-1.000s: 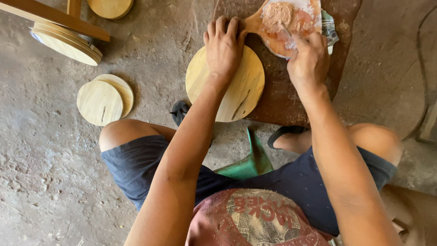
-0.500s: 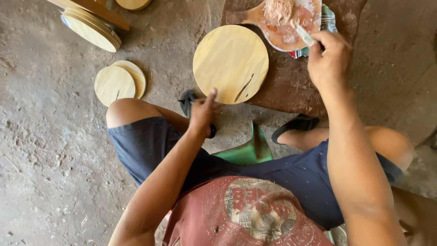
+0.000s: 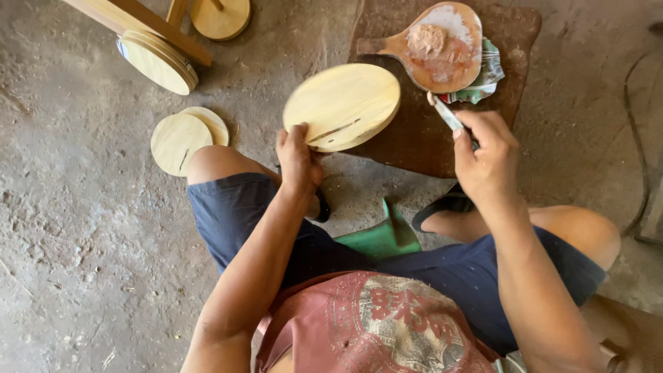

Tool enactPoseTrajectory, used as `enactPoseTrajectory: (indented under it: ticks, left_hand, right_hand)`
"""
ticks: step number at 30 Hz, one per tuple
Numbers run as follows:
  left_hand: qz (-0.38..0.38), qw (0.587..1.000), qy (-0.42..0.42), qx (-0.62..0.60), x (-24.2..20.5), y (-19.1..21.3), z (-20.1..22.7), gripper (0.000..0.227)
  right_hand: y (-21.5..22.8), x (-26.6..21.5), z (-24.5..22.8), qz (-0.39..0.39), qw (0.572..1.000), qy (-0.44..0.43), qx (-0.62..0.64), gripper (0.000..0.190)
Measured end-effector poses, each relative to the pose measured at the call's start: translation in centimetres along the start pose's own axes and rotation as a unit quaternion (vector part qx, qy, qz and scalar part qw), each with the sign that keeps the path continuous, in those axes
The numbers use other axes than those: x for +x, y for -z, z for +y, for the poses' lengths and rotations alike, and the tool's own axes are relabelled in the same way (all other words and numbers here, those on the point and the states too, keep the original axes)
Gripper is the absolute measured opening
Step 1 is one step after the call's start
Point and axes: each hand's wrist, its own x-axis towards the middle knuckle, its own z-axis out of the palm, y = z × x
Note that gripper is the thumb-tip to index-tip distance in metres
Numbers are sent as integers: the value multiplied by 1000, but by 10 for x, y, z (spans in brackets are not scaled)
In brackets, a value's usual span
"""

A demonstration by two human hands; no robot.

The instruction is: The person carves a circular wooden disc using a knife, repeatedly scraping and shaping the surface. They rotate the disc and apply a paste-like substance from a wooden scoop to the carved area, continuing to refine the shape.

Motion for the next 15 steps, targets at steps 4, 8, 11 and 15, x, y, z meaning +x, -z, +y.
enactPoseTrajectory:
  ticks: [4, 8, 11, 15]
  left_hand:
    - [-45, 996, 63, -42, -19, -9, -12, 39]
    - [-16, 995, 86, -45, -30, -22, -15, 42]
    - [-35, 993, 95, -66, -31, -26, -13, 37]
    - [-37, 991, 101, -73, -34, -26, -13, 36]
  right_hand:
    - [-20, -23, -27, 4, 999, -46, 17, 24]
    - [-41, -30, -36, 31, 992, -109, 52, 25]
    - [-57, -31, -34, 44, 990, -117, 65, 28]
    - [-76, -33, -26, 43, 992, -103, 64, 31]
